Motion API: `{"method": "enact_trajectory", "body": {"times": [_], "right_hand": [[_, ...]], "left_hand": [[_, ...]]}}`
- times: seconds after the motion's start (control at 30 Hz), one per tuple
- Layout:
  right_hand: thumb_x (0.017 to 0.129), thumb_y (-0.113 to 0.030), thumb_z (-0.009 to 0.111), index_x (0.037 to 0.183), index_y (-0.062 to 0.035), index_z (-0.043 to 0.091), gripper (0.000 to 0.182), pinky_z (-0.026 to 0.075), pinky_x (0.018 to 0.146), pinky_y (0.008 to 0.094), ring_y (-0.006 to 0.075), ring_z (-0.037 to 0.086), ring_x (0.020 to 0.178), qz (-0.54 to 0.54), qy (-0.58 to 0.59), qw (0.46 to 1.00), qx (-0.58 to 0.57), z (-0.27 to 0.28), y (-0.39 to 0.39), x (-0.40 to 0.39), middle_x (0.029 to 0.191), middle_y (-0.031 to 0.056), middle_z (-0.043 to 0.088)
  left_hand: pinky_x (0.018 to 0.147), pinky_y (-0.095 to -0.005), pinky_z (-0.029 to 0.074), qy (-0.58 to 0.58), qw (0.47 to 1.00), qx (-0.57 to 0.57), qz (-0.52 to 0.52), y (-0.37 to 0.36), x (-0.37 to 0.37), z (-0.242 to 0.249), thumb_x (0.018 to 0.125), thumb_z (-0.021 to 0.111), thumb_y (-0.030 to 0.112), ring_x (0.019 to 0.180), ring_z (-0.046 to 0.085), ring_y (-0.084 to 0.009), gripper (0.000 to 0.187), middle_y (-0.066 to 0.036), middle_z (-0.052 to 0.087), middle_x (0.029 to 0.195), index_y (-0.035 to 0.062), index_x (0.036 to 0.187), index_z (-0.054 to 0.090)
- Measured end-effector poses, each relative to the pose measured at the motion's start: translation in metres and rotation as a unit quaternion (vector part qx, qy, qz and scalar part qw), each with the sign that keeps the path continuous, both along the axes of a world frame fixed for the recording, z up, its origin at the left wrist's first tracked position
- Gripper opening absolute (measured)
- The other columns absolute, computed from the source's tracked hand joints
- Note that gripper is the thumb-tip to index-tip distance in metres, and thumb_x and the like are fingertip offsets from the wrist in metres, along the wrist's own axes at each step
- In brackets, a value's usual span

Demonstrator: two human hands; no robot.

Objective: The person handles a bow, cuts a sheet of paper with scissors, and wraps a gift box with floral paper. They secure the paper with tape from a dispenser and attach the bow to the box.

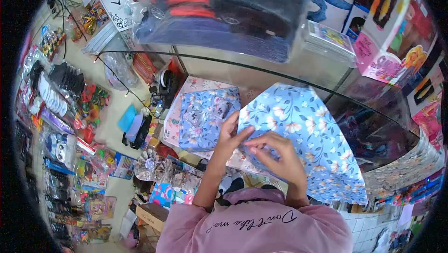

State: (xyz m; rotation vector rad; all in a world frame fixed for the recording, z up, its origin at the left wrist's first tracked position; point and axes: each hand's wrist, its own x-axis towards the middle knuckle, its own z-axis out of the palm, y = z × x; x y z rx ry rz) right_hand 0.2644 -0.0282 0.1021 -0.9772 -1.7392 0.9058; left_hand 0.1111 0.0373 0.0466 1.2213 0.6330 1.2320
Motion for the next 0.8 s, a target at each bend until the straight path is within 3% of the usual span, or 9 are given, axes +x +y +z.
{"method": "enact_trajectory", "body": {"times": [0.1, 0.2, 0.33, 0.43, 0.47, 0.57, 0.7, 0.8], "right_hand": [[0.081, -0.006, 0.06, 0.096, -0.003, 0.062, 0.016, 0.044, 0.073, 0.0343, 0.0265, 0.057, 0.08, 0.057, 0.002, 0.998, -0.028, 0.0, -0.016, 0.007, 0.085, 0.0112, 0.06], [0.081, -0.007, 0.06, 0.098, -0.0033, 0.062, 0.017, 0.043, 0.073, 0.0344, 0.0275, 0.055, 0.08, 0.116, 0.027, 0.993, 0.017, -0.01, -0.043, 0.018, 0.084, 0.0108, 0.059], [0.08, -0.006, 0.063, 0.101, -0.004, 0.062, 0.021, 0.044, 0.075, 0.0339, 0.0253, 0.056, 0.084, 0.206, 0.018, 0.978, 0.028, -0.013, -0.084, 0.037, 0.091, 0.0094, 0.061], [0.081, -0.007, 0.062, 0.106, -0.0048, 0.059, 0.025, 0.042, 0.081, 0.0343, 0.0254, 0.055, 0.089, 0.281, 0.025, 0.959, 0.019, -0.021, -0.124, 0.047, 0.095, 0.0095, 0.059], [0.081, -0.007, 0.062, 0.107, -0.0048, 0.058, 0.026, 0.042, 0.082, 0.0343, 0.0254, 0.055, 0.09, 0.308, 0.023, 0.951, 0.016, -0.02, -0.134, 0.05, 0.097, 0.01, 0.058], [0.084, -0.01, 0.061, 0.109, -0.0044, 0.057, 0.026, 0.042, 0.083, 0.0334, 0.024, 0.055, 0.091, 0.385, 0.022, 0.923, 0.001, -0.029, -0.159, 0.053, 0.101, 0.0103, 0.057], [0.088, -0.019, 0.056, 0.111, -0.005, 0.055, 0.027, 0.039, 0.091, 0.0353, 0.0248, 0.051, 0.106, 0.532, 0.029, 0.831, -0.161, -0.025, -0.192, 0.059, 0.109, 0.0103, 0.055], [0.087, -0.015, 0.058, 0.112, -0.0044, 0.055, 0.028, 0.039, 0.092, 0.0364, 0.0254, 0.051, 0.107, 0.568, 0.062, 0.811, -0.126, 0.013, -0.19, 0.074, 0.109, 0.0107, 0.055]], "left_hand": [[0.079, -0.0235, 0.041, -0.011, 0.992, -0.033, 0.117, -0.038, 0.007, 0.004, 0.081, 0.063, 0.007, 0.09, 0.051, -0.0085, 0.029, -0.002, 0.056, 0.1, -0.0007, 0.107, 0.053], [0.078, -0.0231, 0.041, -0.015, 0.981, -0.036, 0.191, -0.081, 0.019, 0.003, 0.082, 0.063, 0.007, 0.088, 0.051, -0.0081, 0.028, -0.001, 0.056, 0.097, -0.0003, 0.106, 0.053], [0.073, -0.0227, 0.04, -0.013, 0.95, -0.02, 0.31, -0.137, 0.031, 0.003, 0.077, 0.067, 0.012, 0.081, 0.05, -0.0085, 0.028, 0.0, 0.055, 0.09, 0.0006, 0.1, 0.055], [0.067, -0.0217, 0.036, -0.031, 0.927, -0.025, 0.373, -0.188, 0.03, -0.007, 0.069, 0.071, 0.022, 0.075, 0.046, -0.0079, 0.031, 0.001, 0.05, 0.081, 0.0028, 0.086, 0.053], [0.069, -0.0234, 0.036, -0.032, 0.929, 0.0, 0.368, -0.201, 0.016, -0.028, 0.067, 0.072, 0.025, 0.076, 0.046, -0.0098, 0.035, 0.0, 0.05, 0.081, 0.0032, 0.085, 0.051], [0.075, -0.0266, 0.037, -0.028, 0.917, 0.007, 0.398, -0.245, 0.007, -0.028, 0.066, 0.069, 0.024, 0.08, 0.047, -0.0137, 0.032, -0.004, 0.051, 0.084, 0.0052, 0.08, 0.046], [0.087, -0.0312, 0.037, 0.015, 0.899, 0.07, 0.432, -0.29, -0.014, -0.038, 0.072, 0.06, 0.016, 0.087, 0.048, -0.0168, 0.021, -0.007, 0.053, 0.089, 0.0039, 0.08, 0.046], [0.091, -0.0328, 0.035, 0.093, 0.868, 0.049, 0.486, -0.304, -0.027, -0.047, 0.073, 0.057, 0.015, 0.093, 0.049, -0.0187, 0.017, -0.008, 0.054, 0.092, 0.0039, 0.08, 0.045]]}}
